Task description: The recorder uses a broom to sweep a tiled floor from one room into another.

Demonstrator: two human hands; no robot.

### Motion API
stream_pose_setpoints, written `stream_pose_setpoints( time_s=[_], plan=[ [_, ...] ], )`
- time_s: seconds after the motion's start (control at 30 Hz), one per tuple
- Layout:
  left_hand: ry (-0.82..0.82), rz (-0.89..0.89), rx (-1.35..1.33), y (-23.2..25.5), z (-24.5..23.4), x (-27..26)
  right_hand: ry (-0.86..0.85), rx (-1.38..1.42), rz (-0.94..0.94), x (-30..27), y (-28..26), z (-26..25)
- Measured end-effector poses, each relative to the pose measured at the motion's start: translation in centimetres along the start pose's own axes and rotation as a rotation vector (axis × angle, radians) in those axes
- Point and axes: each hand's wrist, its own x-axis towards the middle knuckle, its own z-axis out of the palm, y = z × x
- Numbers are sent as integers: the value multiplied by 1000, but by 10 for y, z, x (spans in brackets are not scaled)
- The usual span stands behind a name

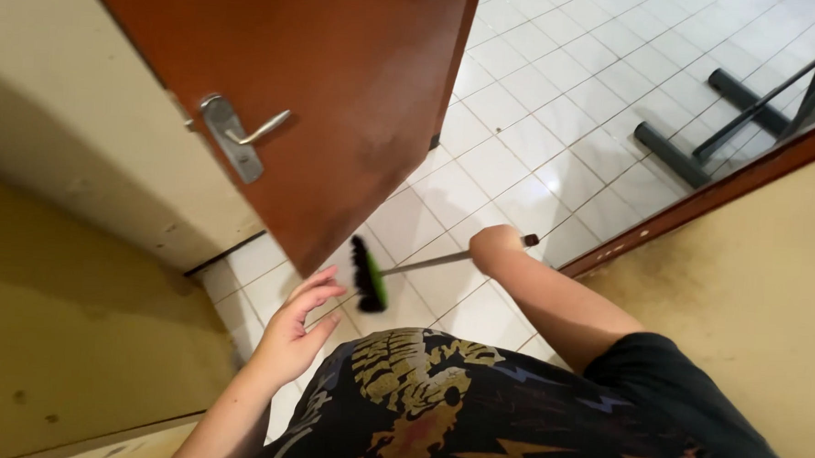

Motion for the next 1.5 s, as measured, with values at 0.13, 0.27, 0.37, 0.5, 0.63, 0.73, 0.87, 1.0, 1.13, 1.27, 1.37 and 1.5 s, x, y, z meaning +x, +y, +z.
stream_pose_setpoints(
  time_s=[0.13, 0.27, 0.37, 0.5, 0.63, 0.73, 0.87, 1.0, 1.13, 1.27, 1.37, 1.5],
  plan=[
    [-10, 9, 43, 18, 45, 37, -42, -29, -134, -7, 25, -9],
    [-24, -30, 35, 28, 74, 67, -219, 80, -186, 11, 31, 22],
    [-47, -67, 31, 34, 91, 76, -253, 114, -227, 24, 23, 80],
    [-82, -55, 47, 39, 106, 97, -179, 30, -251, 40, 46, 139],
    [-125, -42, 54, 40, 113, 118, -351, 165, 3, 51, 112, 156],
    [-163, -32, 58, 42, 119, 136, -256, 207, 86, 47, 153, 138],
    [-196, -13, 62, 42, 125, 150, -120, 160, 176, 65, 178, 138],
    [-207, 10, 52, 25, 121, 160, -33, 210, 273, 89, 177, 141],
    [-210, 6, 14, 13, 108, 175, -148, 74, 234, 91, 168, 106],
    [-248, -36, -17, 0, 84, 197, -37, 159, 278, 106, 172, 76],
    [-309, -7, -30, -26, 63, 223, -57, 203, 292, 100, 170, 28],
    [-386, 96, -19, -40, 33, 276, -61, 392, 352, 114, 156, 12]
  ],
)
